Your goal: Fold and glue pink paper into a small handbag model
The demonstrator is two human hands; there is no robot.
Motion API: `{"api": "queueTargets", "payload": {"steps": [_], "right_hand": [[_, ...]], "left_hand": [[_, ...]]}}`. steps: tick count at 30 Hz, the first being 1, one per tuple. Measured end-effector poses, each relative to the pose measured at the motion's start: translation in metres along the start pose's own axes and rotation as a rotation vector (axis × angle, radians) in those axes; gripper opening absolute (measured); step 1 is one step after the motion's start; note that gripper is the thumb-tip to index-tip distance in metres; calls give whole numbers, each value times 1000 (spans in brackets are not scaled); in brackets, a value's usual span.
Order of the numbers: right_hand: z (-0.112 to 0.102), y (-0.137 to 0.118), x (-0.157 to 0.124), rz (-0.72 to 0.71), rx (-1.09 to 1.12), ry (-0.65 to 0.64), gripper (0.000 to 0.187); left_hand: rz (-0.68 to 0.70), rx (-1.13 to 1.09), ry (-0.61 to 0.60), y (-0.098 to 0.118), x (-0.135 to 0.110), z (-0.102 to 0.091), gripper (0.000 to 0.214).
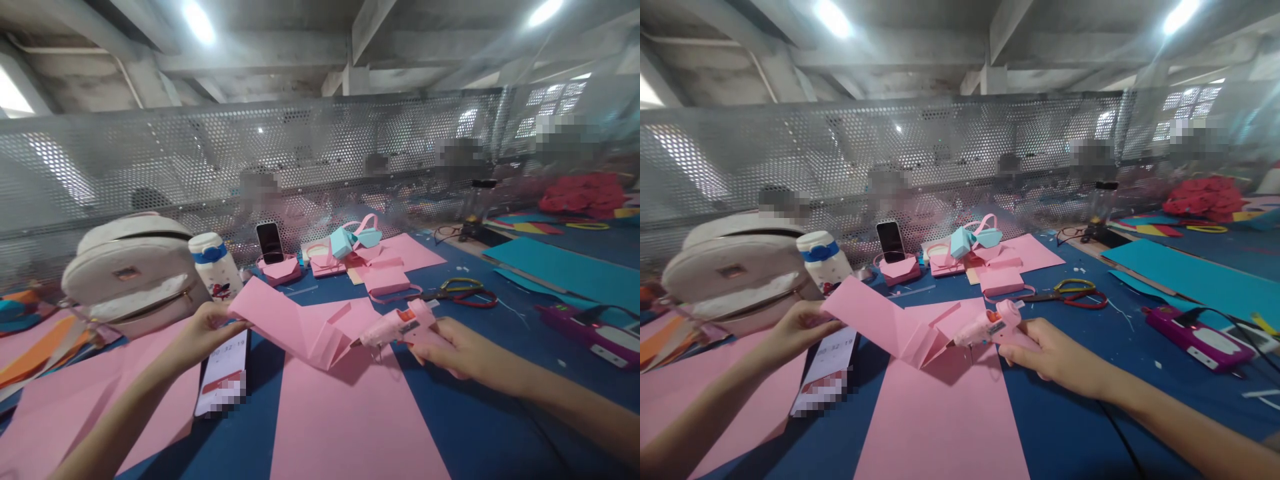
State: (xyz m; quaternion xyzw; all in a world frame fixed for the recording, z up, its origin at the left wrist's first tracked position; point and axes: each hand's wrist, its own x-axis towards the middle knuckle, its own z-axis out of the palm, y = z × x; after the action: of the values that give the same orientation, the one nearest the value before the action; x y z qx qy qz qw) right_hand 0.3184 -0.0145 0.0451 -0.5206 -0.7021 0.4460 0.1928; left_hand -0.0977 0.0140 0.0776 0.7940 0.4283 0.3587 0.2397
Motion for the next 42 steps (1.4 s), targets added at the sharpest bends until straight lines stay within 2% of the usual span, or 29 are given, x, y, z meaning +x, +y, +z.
{"api": "queueTargets", "payload": {"steps": [6, 14, 23, 37, 42], "right_hand": [[2, 4, 0, 37, -23, 47, 53], [1, 9, 2, 19, 13, 56, 57], [3, 8, 0, 16, -23, 89, 58], [0, 8, -2, -20, -38, 74, 64], [-3, 0, -5, -67, -86, 90, 56]], "left_hand": [[21, 6, 8, 4, 1, 0, 22], [35, 4, 14, -3, 0, 0, 23], [23, -9, 11, -4, -1, -1, 22], [-40, -12, 6, -9, -3, -2, 24], [-61, -10, -1, -11, -5, -2, 20]]}}
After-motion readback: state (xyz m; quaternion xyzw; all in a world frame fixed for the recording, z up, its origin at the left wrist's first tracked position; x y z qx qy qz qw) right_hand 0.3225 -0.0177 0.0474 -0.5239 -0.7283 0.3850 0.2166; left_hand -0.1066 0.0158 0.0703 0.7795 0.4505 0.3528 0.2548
